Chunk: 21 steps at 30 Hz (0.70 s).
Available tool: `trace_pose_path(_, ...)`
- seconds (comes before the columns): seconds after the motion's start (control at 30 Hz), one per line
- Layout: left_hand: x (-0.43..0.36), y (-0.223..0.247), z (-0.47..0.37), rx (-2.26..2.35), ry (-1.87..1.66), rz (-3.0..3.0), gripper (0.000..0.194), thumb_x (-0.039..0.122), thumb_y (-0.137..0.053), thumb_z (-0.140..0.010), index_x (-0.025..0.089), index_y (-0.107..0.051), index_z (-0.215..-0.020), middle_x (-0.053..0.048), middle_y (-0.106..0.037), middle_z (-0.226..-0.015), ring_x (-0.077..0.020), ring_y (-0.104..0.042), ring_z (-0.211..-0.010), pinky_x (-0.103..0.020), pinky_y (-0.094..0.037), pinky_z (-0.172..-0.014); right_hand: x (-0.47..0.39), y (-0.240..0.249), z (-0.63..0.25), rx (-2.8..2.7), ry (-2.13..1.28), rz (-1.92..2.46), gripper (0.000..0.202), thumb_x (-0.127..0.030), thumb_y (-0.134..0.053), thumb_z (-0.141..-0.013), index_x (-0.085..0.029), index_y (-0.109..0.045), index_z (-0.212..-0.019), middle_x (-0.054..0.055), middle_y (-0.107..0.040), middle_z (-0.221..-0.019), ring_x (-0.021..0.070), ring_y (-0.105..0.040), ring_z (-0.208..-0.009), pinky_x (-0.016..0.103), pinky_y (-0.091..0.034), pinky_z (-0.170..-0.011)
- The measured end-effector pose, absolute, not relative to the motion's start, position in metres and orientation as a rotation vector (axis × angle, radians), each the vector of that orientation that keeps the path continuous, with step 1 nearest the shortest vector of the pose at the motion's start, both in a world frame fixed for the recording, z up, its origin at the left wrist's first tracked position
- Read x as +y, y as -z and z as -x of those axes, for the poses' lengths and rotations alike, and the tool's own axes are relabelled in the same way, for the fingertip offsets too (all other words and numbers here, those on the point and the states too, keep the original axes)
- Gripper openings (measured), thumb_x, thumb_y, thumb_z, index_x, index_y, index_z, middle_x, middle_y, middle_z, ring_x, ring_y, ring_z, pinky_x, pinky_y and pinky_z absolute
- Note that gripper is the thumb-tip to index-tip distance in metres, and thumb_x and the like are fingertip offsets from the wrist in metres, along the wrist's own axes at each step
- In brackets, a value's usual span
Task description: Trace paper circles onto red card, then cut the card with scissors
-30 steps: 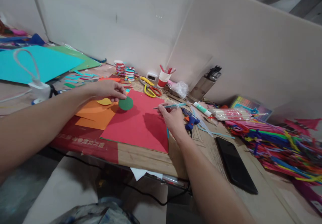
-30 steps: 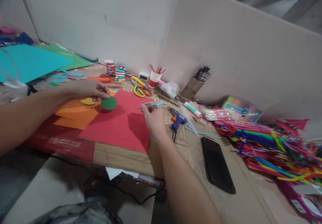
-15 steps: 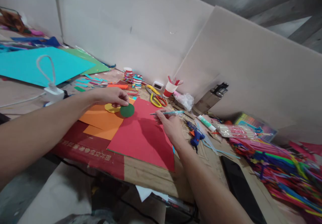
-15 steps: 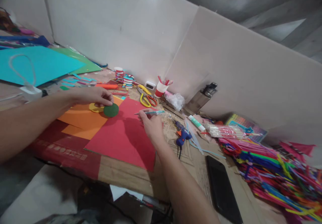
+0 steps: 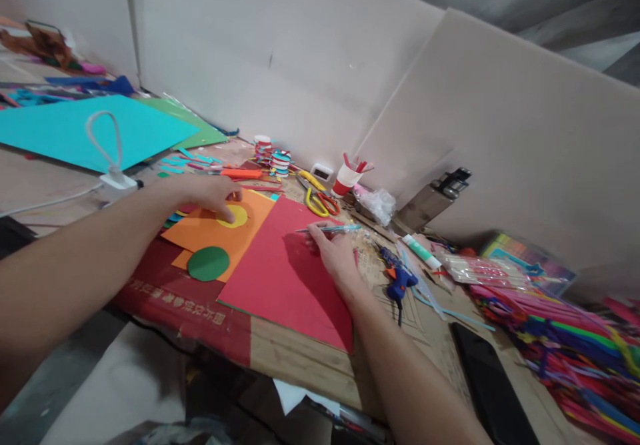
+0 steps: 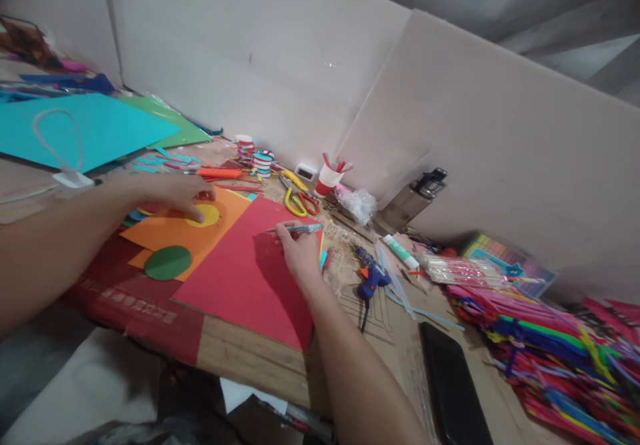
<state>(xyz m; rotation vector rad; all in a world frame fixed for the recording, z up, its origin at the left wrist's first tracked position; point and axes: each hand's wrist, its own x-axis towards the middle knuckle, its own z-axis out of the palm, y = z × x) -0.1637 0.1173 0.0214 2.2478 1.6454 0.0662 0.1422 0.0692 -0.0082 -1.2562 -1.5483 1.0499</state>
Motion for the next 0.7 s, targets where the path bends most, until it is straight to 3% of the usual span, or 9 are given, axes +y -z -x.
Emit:
trace_pose_path(0.17,0.112,-0.028,0.158,1.69,-0.081,-2.184,0.035,0.035,-0.077,-0.058,0.017,-0.067,-0.086,-0.004,-0.068,-0.075,-0.0162,-0.056,-0.066,-0.024,-0.03,-0.059,0.07,0.011,-0.145,-1.545,-1.031,1.279,0.026,-0.047,-0.063,-0.077,-0.021,-0.065,-0.073,0.003,-0.071,-0.069,0.0175,-0.066,-0.062,0.029,-0.054,-0.061)
trace_pose_path(0.3,0.111,-0.031,0.15,1.563,-0.264,-2.11,0.02,0.037,-0.065,-0.072,0.018,-0.063,-0.07,-0.005,-0.065,-0.07,-0.017,-0.056,-0.063,-0.026,-0.034,-0.057,0.071,0.012,-0.145,-1.536,-1.044,1.284,0.028,-0.049,-0.063,-0.076,-0.022,-0.064,-0.072,0.003,-0.071,-0.068,0.0177,-0.066,-0.062,0.029,-0.054,-0.061)
trace_pose_path(0.4,0.112,-0.027,0.13,1.394,-0.46,-1.96,0.021,0.038,-0.056,-0.08,0.018,-0.062,-0.075,-0.003,-0.063,-0.068,-0.0163,-0.058,-0.062,-0.025,-0.04,-0.058,0.071,0.011,-0.145,-1.501,-0.997,1.308,0.026,-0.048,-0.062,-0.076,-0.022,-0.064,-0.073,0.003,-0.07,-0.068,0.0187,-0.066,-0.063,0.029,-0.053,-0.059)
trace_pose_path(0.57,0.115,-0.012,0.087,1.369,-0.579,-1.965,0.024,0.034,-0.065,-0.074,0.018,-0.063,-0.091,-0.001,-0.064,-0.068,-0.0159,-0.06,-0.059,-0.025,-0.04,-0.052,0.069,0.008,-0.148,-1.412,-0.814,1.354,0.028,-0.047,-0.058,-0.081,-0.021,-0.065,-0.078,0.004,-0.071,-0.071,0.0189,-0.066,-0.065,0.028,-0.051,-0.059)
trace_pose_path(0.7,0.118,0.002,0.075,1.501,-0.638,-2.105,0.024,0.025,-0.07,-0.069,0.019,-0.062,-0.09,-0.002,-0.067,-0.073,-0.0172,-0.061,-0.064,-0.026,-0.039,-0.054,0.069,0.009,-0.149,-1.397,-0.847,1.398,0.027,-0.045,-0.058,-0.08,-0.02,-0.065,-0.073,0.005,-0.071,-0.071,0.0181,-0.065,-0.063,0.028,-0.049,-0.059)
